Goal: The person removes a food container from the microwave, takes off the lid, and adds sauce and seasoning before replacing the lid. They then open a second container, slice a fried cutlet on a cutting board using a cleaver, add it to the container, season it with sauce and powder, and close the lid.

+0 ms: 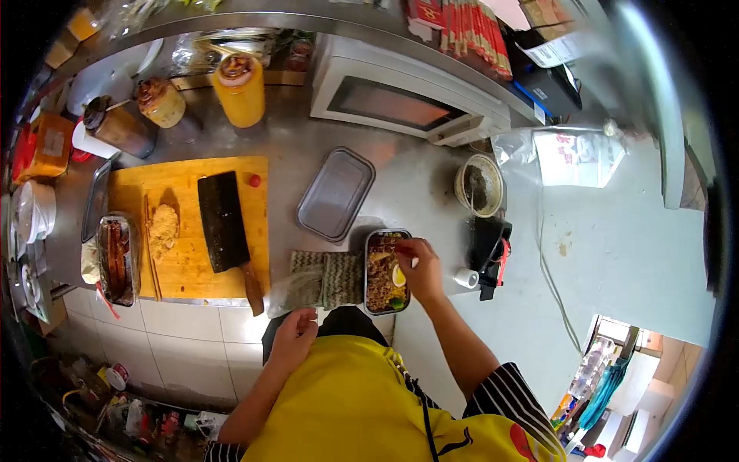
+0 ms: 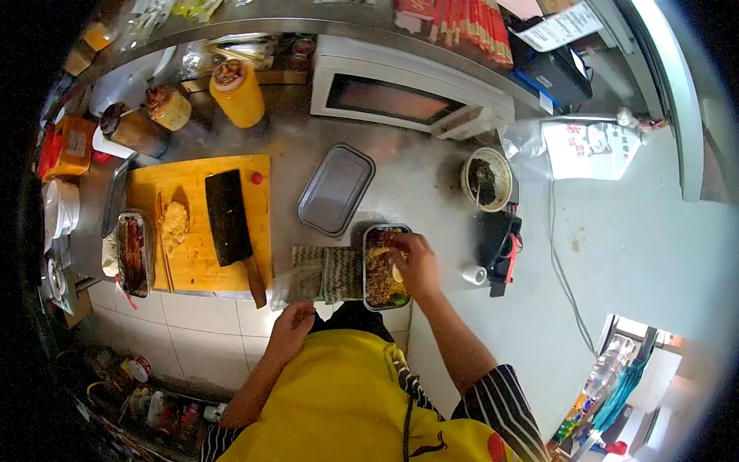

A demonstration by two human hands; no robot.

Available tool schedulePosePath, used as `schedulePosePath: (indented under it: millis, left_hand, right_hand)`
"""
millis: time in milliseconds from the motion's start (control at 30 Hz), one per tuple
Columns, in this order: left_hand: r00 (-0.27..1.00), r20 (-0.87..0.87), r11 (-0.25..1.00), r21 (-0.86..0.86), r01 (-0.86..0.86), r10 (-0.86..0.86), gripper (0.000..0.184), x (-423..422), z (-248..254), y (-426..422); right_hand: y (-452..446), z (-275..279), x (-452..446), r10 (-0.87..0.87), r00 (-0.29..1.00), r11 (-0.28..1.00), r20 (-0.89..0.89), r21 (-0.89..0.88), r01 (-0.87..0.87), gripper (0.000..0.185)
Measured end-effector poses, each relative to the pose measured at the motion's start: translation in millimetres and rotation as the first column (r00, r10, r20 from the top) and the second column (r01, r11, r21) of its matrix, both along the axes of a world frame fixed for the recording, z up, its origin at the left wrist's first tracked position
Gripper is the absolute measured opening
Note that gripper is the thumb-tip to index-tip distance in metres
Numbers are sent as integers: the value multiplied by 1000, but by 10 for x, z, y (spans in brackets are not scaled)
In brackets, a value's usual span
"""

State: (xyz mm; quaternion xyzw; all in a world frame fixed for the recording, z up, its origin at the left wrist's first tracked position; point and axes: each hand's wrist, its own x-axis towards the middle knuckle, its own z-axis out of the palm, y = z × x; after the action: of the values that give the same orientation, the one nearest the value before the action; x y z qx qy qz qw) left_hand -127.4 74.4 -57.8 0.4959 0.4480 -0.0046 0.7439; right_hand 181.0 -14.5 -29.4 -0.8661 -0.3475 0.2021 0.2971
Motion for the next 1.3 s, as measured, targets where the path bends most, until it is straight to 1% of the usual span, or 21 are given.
schedulePosePath:
  millis: [33,67,167,200,300,433,467,567,733,800,900,933,1033,1067,1100,1133,1167,1200,1233,1267,1300]
  left_hand:
    - [999,18,999,0,42,-42,29,56,10,-12]
    - [996,34,997,0,83,-83,30,109,19,-31]
    - [987,21,987,-5,160,-160,32,309,136,-63]
    - [984,4,984,-7,178,-178,32,363,177,-83]
    - [991,36,990,61,128,-131,29,446,101,-229]
    - [988,-5,987,25,157,-157,29,590,100,-358]
    - [986,-10,985,30,167,-167,29,627,121,-382]
    - [981,-18,980,61,192,-191,29,737,159,-449]
    - [981,-40,980,57,192,-190,30,816,148,-559]
    - [975,-74,976,47,213,-210,31,881,202,-557]
    - [984,-53,981,84,174,-170,30,894,78,-620]
    - [987,-29,981,105,161,-158,30,901,54,-621]
    - [987,-129,989,99,111,-98,29,947,140,-623]
    - [987,-142,982,161,103,-80,25,902,51,-655]
    - [993,-117,988,155,12,6,23,820,-64,-709]
    - [991,-92,986,147,-80,94,22,727,-191,-781]
    - [981,-67,976,137,-172,182,20,675,-278,-852]
    - [971,-57,965,142,-222,232,20,652,-272,-918]
    - [958,-47,951,147,-273,282,20,635,-215,-977]
    - [943,-40,935,150,-322,331,19,602,-169,-1049]
    - [939,-90,933,180,-313,332,20,552,-148,-1141]
  right_hand:
    - [-150,11,82,-28,998,999,51,-28,30,19]
    - [-297,-64,149,-3,997,1000,73,-11,4,18]
    - [-457,-178,226,139,971,987,195,-109,-119,17]
    - [-467,-249,257,164,961,984,223,-105,-143,17]
    - [-490,-406,354,282,906,959,315,-131,-252,16]
    - [-549,-450,422,412,798,911,439,-182,-371,19]
    - [-562,-435,419,446,801,894,398,-228,-385,21]
    - [-609,-494,421,457,765,888,454,-175,-426,21]
    - [-557,-481,466,496,733,868,465,-247,-431,17]
    - [-550,-430,473,491,737,871,465,-235,-433,18]
    - [-615,-405,529,438,798,899,414,-175,-402,22]
    - [-604,-289,588,345,833,935,433,-78,-347,18]
    - [-668,-34,1077,103,974,989,202,83,-122,14]
    - [-631,89,1321,7,994,999,105,40,-11,16]
    - [-592,167,1579,-64,990,998,123,0,64,17]
    - [-567,103,1919,-41,969,998,244,50,30,20]
    - [-491,39,2241,-69,964,997,257,60,55,22]
    - [-377,65,2544,-60,964,998,258,-1,63,21]
    - [-296,-100,2878,-41,931,994,362,106,3,19]
    - [-154,-137,3147,-30,909,997,416,78,-3,18]
    - [-37,-186,3376,-5,918,1000,396,-2,7,17]
